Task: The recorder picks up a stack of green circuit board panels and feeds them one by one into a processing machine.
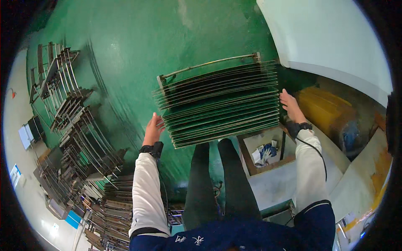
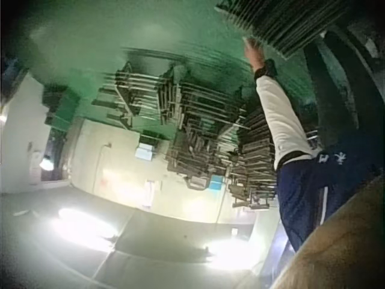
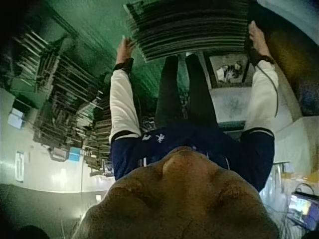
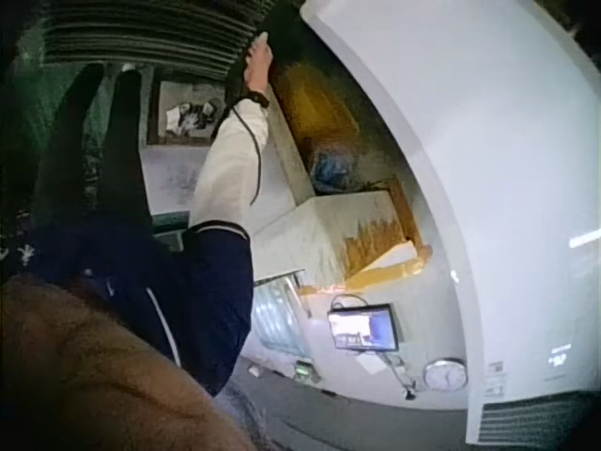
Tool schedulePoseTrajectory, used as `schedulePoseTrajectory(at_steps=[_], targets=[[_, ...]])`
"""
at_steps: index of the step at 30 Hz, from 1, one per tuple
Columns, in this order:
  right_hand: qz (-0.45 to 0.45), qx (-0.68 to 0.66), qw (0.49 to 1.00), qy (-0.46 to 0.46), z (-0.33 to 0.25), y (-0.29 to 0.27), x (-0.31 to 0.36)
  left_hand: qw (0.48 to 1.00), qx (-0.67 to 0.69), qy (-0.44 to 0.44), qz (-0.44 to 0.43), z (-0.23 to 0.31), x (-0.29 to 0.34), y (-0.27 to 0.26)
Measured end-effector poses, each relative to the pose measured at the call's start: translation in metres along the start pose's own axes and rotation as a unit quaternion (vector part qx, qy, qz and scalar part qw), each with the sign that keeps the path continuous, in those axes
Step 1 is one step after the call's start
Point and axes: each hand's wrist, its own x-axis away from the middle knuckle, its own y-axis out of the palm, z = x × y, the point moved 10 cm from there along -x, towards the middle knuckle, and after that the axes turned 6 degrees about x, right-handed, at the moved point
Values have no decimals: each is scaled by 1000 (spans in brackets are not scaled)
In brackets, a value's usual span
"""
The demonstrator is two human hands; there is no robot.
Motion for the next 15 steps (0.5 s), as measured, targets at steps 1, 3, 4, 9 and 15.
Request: schedulePoseTrajectory(at_steps=[1, 3, 4, 9, 15], targets=[[-19, -3, 1000, -11, -2, -3, -7, 1000, 15, -6, -12, -3, -10, 4], [-44, -4, 999, -24, 0, -6, -27, 1000, -3, -13, -20, -4, -23, 8], [-43, -2, 999, -19, -1, -6, -34, 999, -18, -13, -24, -5, -32, 5], [-121, -42, 991, -23, -6, 8, -78, 997, 13, -52, -55, -16, -65, -11], [-113, -70, 991, 2, 12, 15, -124, 994, 1, -89, -56, -40, -104, -43]])
